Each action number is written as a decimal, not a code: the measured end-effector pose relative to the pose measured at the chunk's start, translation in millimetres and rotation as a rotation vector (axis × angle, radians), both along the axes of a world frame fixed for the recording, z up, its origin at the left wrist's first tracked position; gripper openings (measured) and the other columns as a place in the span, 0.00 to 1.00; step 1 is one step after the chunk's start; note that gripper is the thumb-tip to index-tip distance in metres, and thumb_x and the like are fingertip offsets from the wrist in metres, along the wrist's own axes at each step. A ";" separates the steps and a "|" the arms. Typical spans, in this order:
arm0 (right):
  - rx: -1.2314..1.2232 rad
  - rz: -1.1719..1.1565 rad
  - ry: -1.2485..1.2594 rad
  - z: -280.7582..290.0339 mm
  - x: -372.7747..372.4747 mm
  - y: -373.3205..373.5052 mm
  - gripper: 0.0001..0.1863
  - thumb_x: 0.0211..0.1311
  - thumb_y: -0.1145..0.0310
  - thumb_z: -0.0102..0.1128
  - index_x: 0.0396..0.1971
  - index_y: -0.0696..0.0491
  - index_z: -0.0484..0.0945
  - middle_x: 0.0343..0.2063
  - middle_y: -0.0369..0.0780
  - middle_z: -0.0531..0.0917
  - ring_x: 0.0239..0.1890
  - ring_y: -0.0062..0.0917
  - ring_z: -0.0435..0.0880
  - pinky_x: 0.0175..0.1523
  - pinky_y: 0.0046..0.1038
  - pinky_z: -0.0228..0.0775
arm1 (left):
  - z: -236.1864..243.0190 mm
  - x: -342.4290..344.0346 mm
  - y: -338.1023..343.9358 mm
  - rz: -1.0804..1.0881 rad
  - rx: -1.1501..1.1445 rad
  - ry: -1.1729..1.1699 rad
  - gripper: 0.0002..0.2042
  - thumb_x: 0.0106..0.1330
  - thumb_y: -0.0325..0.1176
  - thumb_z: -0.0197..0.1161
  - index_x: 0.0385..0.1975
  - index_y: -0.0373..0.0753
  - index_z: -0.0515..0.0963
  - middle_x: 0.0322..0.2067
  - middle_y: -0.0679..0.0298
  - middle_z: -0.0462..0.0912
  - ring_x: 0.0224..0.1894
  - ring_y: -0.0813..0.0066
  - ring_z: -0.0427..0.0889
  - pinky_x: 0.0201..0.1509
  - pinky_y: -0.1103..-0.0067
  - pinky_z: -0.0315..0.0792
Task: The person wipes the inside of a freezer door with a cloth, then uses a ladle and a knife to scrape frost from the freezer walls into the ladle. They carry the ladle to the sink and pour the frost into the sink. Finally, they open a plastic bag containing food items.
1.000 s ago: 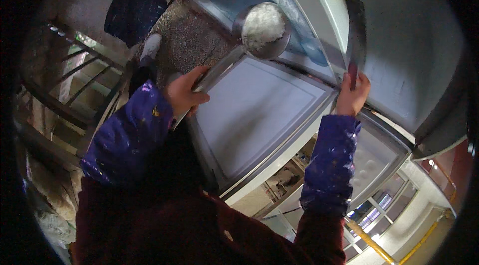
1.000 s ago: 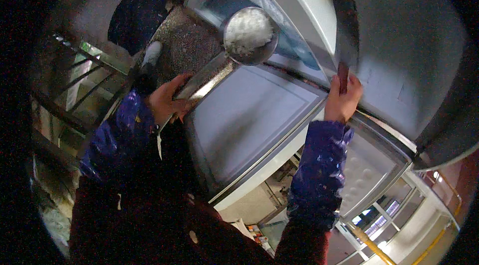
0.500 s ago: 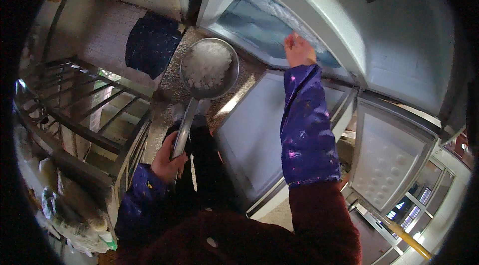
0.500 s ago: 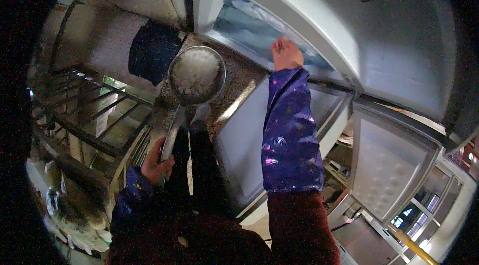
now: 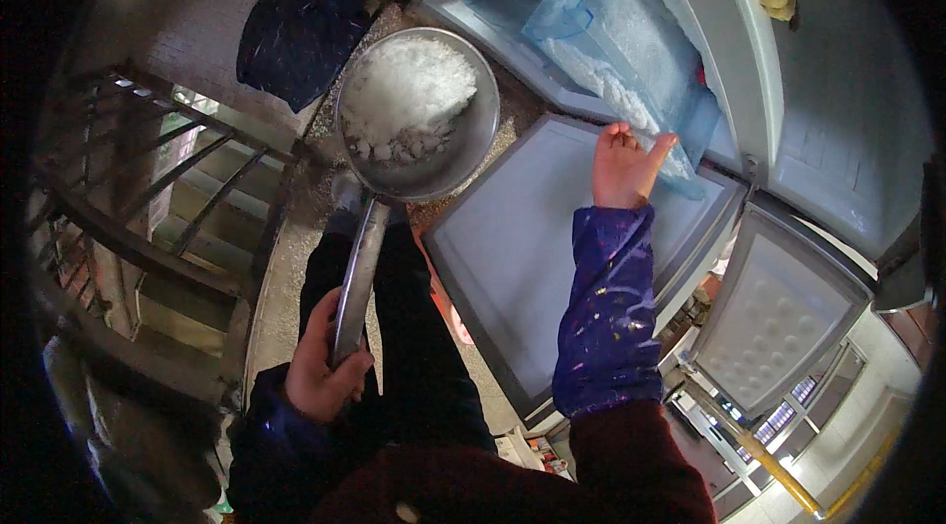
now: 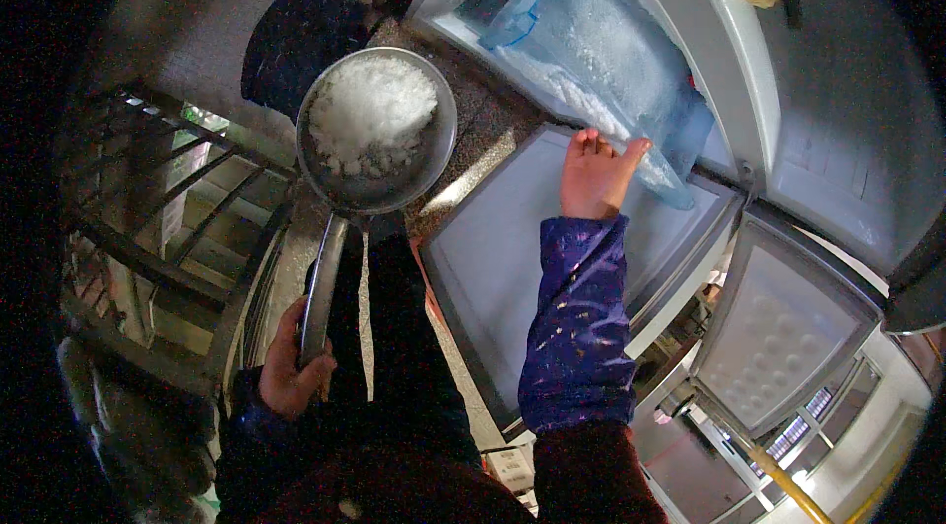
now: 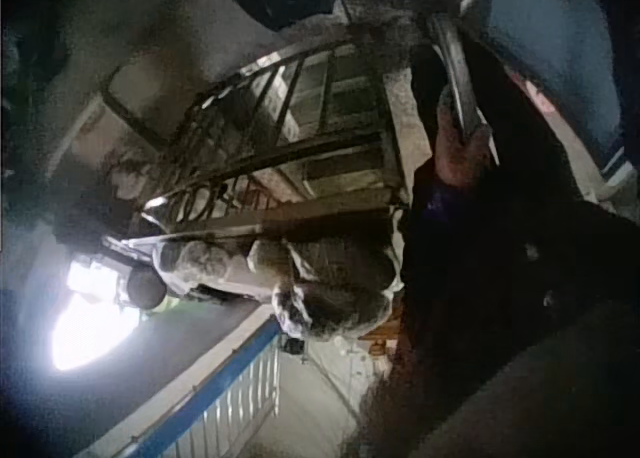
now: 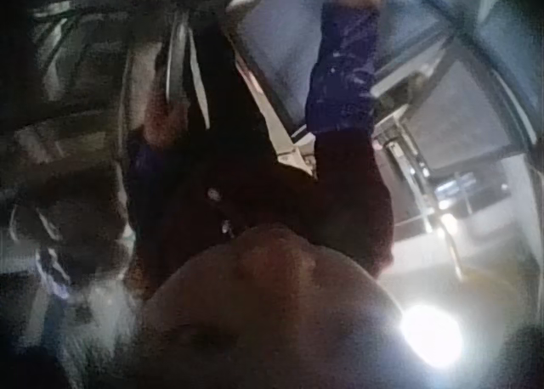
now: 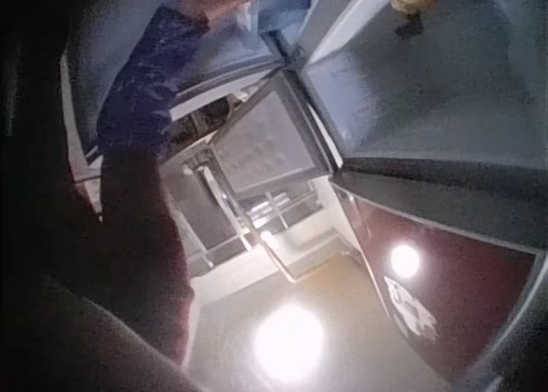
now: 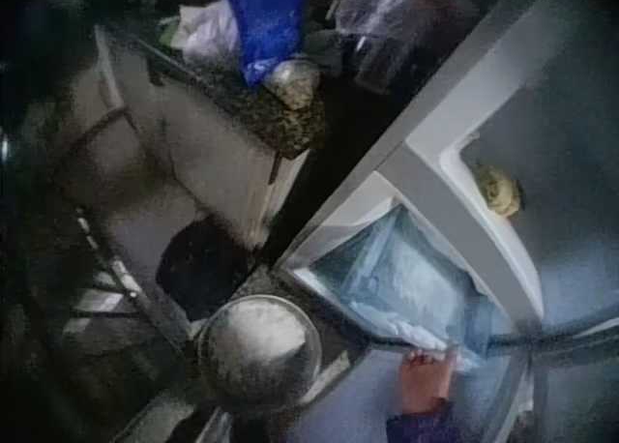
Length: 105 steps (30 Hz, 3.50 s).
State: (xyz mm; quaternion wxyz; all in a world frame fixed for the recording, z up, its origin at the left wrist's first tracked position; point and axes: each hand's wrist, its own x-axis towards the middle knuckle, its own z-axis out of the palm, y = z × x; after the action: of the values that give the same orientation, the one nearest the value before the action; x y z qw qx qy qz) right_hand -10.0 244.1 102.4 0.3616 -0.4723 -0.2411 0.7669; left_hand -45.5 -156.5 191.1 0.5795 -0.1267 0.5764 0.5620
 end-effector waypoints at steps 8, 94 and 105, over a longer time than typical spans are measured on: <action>0.032 0.088 0.078 7.9 11.4 -30.1 0.28 0.55 0.46 0.53 0.41 0.57 0.65 0.36 0.40 0.70 0.37 0.27 0.69 0.45 0.28 0.65 | -0.4 3.0 -8.5 -0.015 0.032 0.055 0.34 0.53 0.19 0.54 0.60 0.36 0.48 0.25 0.64 0.72 0.19 0.82 0.71 0.22 0.84 0.67; 1.067 1.016 -0.616 -48.5 -38.4 64.1 0.11 0.53 0.65 0.57 0.31 0.58 0.76 0.32 0.40 0.77 0.34 0.28 0.76 0.37 0.29 0.70 | 196.9 7.8 53.3 0.448 0.133 0.494 0.18 0.59 0.25 0.53 0.50 0.38 0.62 0.18 0.68 0.69 0.13 0.79 0.69 0.14 0.82 0.65; 1.282 0.699 -0.690 131.5 -119.6 248.5 0.15 0.52 0.61 0.59 0.37 0.52 0.73 0.32 0.38 0.77 0.35 0.27 0.76 0.37 0.29 0.70 | 214.1 54.4 125.2 0.706 0.095 0.539 0.26 0.59 0.27 0.53 0.58 0.39 0.53 0.25 0.66 0.70 0.16 0.79 0.70 0.16 0.81 0.66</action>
State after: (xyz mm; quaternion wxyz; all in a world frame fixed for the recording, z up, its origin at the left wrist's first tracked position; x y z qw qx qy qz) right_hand -129.6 492.6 233.9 0.2064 -0.2805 -0.8658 0.3593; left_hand 8.9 -31.3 405.2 0.1863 -0.1381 0.6019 0.7641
